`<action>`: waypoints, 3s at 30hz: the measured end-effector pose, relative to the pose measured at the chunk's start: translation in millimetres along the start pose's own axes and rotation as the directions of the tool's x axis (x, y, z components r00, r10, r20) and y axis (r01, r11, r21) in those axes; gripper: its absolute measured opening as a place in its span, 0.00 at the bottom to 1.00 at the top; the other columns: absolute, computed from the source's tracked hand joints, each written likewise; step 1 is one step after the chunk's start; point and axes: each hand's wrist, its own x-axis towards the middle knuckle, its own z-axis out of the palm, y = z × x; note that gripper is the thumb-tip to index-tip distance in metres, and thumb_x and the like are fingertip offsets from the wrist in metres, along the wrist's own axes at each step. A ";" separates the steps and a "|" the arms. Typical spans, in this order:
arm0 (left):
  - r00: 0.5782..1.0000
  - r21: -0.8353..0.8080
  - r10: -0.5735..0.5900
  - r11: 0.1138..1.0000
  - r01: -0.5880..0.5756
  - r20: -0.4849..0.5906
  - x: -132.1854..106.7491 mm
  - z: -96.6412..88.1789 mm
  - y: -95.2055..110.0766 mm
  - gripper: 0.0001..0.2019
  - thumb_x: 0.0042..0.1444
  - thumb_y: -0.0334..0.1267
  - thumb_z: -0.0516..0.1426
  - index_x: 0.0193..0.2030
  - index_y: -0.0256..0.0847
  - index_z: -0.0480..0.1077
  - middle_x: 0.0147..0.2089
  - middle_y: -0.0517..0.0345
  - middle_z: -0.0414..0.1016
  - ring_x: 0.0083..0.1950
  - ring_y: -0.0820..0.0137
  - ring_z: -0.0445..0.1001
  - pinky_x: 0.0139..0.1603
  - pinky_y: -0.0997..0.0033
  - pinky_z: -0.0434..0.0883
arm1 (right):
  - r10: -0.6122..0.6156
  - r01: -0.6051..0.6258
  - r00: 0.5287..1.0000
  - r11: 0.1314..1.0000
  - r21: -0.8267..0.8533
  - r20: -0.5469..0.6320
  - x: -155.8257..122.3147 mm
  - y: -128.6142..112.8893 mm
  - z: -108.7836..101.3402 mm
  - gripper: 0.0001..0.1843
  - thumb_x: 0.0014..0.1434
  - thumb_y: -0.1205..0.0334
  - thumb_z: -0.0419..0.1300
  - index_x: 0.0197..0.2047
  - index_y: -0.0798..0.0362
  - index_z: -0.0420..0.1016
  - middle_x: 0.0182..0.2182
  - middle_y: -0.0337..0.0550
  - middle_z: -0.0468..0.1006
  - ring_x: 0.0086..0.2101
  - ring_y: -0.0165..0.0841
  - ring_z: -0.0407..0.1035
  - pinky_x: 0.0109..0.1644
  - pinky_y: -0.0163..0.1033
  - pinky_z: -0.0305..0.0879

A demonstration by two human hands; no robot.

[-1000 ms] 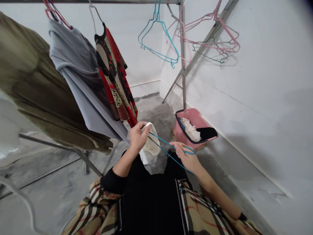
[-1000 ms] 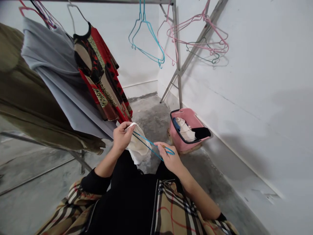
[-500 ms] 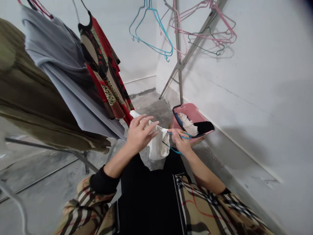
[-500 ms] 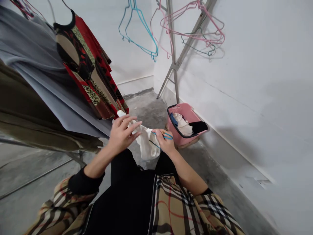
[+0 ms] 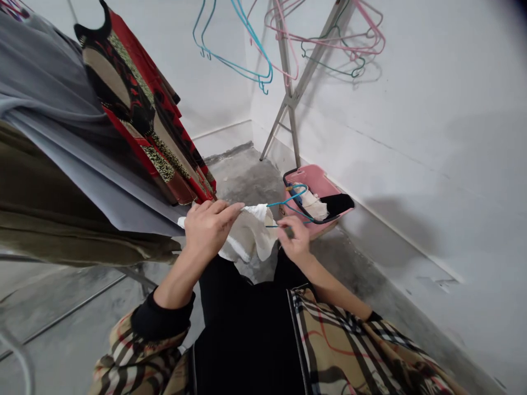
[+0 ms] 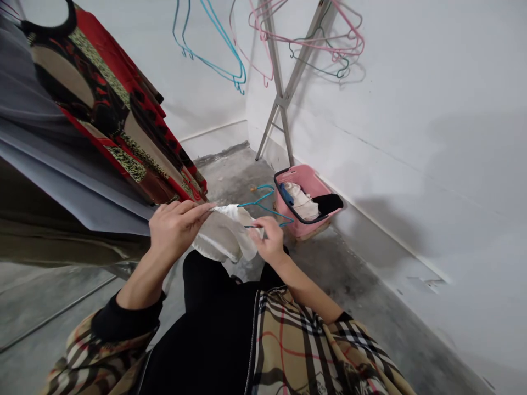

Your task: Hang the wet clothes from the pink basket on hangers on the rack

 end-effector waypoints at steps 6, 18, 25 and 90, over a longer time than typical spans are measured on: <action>1.000 -0.046 -0.029 0.998 0.030 0.011 -0.3 4.8 0.0 0.13 0.65 0.45 0.52 0.48 0.54 0.78 0.30 0.58 0.75 0.30 0.69 0.67 0.32 0.66 0.56 | -0.033 0.042 0.960 0.999 -0.027 0.277 -4.1 7.5 25.4 0.11 0.60 0.54 0.58 0.31 0.51 0.72 0.39 0.50 0.78 0.42 0.38 0.71 0.48 0.47 0.68; 0.994 -0.161 -0.110 0.981 0.105 -0.020 -10.2 4.9 -25.6 0.14 0.64 0.46 0.53 0.47 0.50 0.78 0.30 0.59 0.75 0.32 0.71 0.71 0.33 0.71 0.62 | 0.041 0.126 0.640 0.980 -0.157 0.767 -37.4 51.4 -1.0 0.14 0.60 0.52 0.58 0.38 0.55 0.76 0.31 0.45 0.78 0.37 0.35 0.72 0.47 0.40 0.64; 0.992 -0.127 -0.108 0.985 0.116 0.069 -29.6 20.2 -46.3 0.13 0.64 0.46 0.53 0.47 0.50 0.78 0.32 0.58 0.77 0.32 0.71 0.71 0.32 0.71 0.61 | 0.212 0.159 0.810 0.817 -0.554 0.546 -26.1 68.4 -33.3 0.12 0.64 0.57 0.55 0.38 0.52 0.78 0.41 0.50 0.79 0.51 0.42 0.66 0.61 0.57 0.46; 0.881 -0.659 -0.370 0.588 0.469 0.296 -51.4 48.9 -63.4 0.20 0.54 0.48 0.61 0.50 0.42 0.76 0.46 0.52 0.80 0.45 0.65 0.76 0.47 0.67 0.72 | -0.003 0.056 0.967 0.978 -0.202 0.254 89.0 -21.9 -114.8 0.18 0.60 0.48 0.57 0.28 0.51 0.78 0.22 0.38 0.78 0.23 0.31 0.70 0.27 0.35 0.65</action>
